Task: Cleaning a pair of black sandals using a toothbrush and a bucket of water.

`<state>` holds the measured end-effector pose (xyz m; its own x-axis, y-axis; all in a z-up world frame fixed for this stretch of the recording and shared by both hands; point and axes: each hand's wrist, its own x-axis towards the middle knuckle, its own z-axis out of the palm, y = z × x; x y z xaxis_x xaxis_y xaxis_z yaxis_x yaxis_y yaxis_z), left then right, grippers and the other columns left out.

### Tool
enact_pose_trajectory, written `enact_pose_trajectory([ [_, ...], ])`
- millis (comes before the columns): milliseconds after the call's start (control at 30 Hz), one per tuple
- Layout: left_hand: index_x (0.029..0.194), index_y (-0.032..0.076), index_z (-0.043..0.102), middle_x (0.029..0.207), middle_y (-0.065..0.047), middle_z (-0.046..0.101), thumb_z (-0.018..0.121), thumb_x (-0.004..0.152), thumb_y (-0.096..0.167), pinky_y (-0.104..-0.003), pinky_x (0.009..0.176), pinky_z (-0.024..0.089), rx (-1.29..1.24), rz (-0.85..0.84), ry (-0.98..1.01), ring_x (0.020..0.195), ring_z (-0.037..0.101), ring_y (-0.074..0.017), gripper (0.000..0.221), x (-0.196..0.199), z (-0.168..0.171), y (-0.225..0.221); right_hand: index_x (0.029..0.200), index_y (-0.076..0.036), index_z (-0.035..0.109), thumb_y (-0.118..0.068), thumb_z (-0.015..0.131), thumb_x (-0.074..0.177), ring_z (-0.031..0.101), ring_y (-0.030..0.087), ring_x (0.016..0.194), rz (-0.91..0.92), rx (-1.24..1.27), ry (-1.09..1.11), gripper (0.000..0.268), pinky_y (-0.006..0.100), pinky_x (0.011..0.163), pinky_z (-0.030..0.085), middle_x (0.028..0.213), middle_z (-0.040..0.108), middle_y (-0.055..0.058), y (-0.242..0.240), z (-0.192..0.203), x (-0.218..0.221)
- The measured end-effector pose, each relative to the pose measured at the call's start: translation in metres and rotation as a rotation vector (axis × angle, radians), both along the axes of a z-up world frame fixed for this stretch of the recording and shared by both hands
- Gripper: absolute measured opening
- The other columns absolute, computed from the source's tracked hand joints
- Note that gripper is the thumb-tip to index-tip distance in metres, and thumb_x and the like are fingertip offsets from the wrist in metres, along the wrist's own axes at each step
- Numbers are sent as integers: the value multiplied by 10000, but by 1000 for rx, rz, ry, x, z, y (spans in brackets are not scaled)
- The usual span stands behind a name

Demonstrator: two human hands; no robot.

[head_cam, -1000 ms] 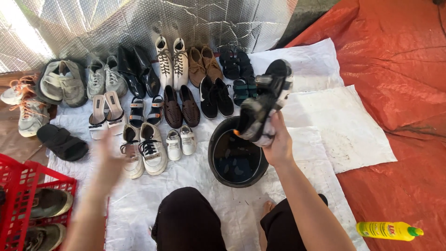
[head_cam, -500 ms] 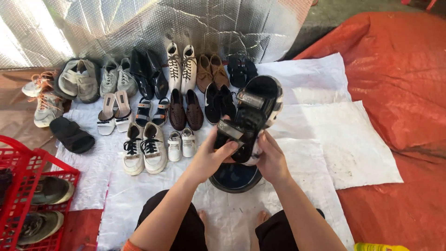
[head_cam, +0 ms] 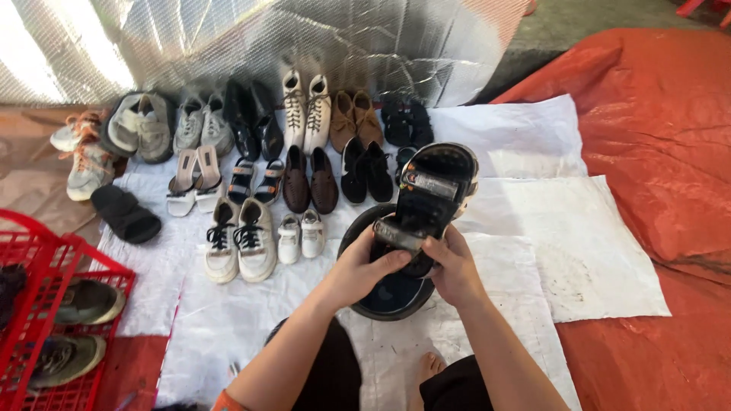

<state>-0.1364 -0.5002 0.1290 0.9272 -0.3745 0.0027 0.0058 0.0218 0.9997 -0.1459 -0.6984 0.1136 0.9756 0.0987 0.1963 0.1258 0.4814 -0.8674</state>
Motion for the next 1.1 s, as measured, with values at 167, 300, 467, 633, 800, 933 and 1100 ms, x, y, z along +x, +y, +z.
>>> enact_pose_trajectory([
  [167, 1548, 120, 558, 1344, -287, 692, 754, 996, 132, -602, 1030, 584, -128, -12, -20, 1234, 691, -455, 586, -7, -31, 4, 1457, 9, 547, -159, 872, 862, 772, 374, 759, -18, -274, 257, 699, 480, 507, 606, 1023, 754, 264, 6, 17, -6],
  [300, 1634, 51, 444, 1418, -293, 644, 707, 1041, 313, -625, 1067, 531, -119, -219, 35, 1247, 639, -369, 700, 6, -47, 69, 1380, 47, 544, -236, 954, 759, 610, 190, 535, -54, -389, 315, 796, 322, 368, 413, 812, 623, 159, 29, 36, -15],
  [467, 1607, 69, 490, 1355, -368, 660, 683, 1040, 226, -601, 1080, 530, 289, 270, 66, 1230, 693, -466, 620, 8, -163, 217, 1360, -57, 537, -166, 884, 826, 543, 113, 471, -72, -364, 351, 646, 228, 348, 301, 755, 635, 87, 29, 39, -20],
  [633, 1639, 263, 253, 1451, -359, 465, 644, 975, 647, -605, 1130, 453, 1152, 307, 192, 1327, 573, -533, 861, -93, -400, 269, 1428, 1, 556, -53, 743, 805, 711, 441, 1000, -187, -220, 490, 653, 592, 822, 594, 1170, 704, 274, 7, -2, 0],
  [800, 1690, 493, -200, 1782, -222, -263, 527, 1079, 682, -616, 1304, 198, 1416, -85, 425, 1621, -179, -460, 968, -187, -387, 200, 1425, -91, 549, -237, 659, 861, 675, 465, 1164, -142, -214, 606, 593, 674, 768, 570, 1292, 679, 226, 22, 15, 5],
  [933, 1725, 420, 4, 1794, -207, -237, 436, 1126, 522, -637, 1317, 139, 1467, -164, 426, 1617, -273, -513, 746, -200, -390, 180, 1413, -71, 571, -224, 666, 890, 691, 425, 1161, -144, -186, 561, 554, 589, 857, 576, 1296, 698, 214, 25, 12, 9],
  [1100, 1736, 236, 48, 1829, -126, -113, 331, 900, -219, -526, 1256, 435, 1282, 269, 461, 1589, 170, -443, 993, -207, -405, 200, 1372, -43, 642, -394, 561, 1014, 702, 350, 1208, -129, -19, 547, 508, 539, 1039, 570, 1325, 726, 175, 5, -17, 20],
])
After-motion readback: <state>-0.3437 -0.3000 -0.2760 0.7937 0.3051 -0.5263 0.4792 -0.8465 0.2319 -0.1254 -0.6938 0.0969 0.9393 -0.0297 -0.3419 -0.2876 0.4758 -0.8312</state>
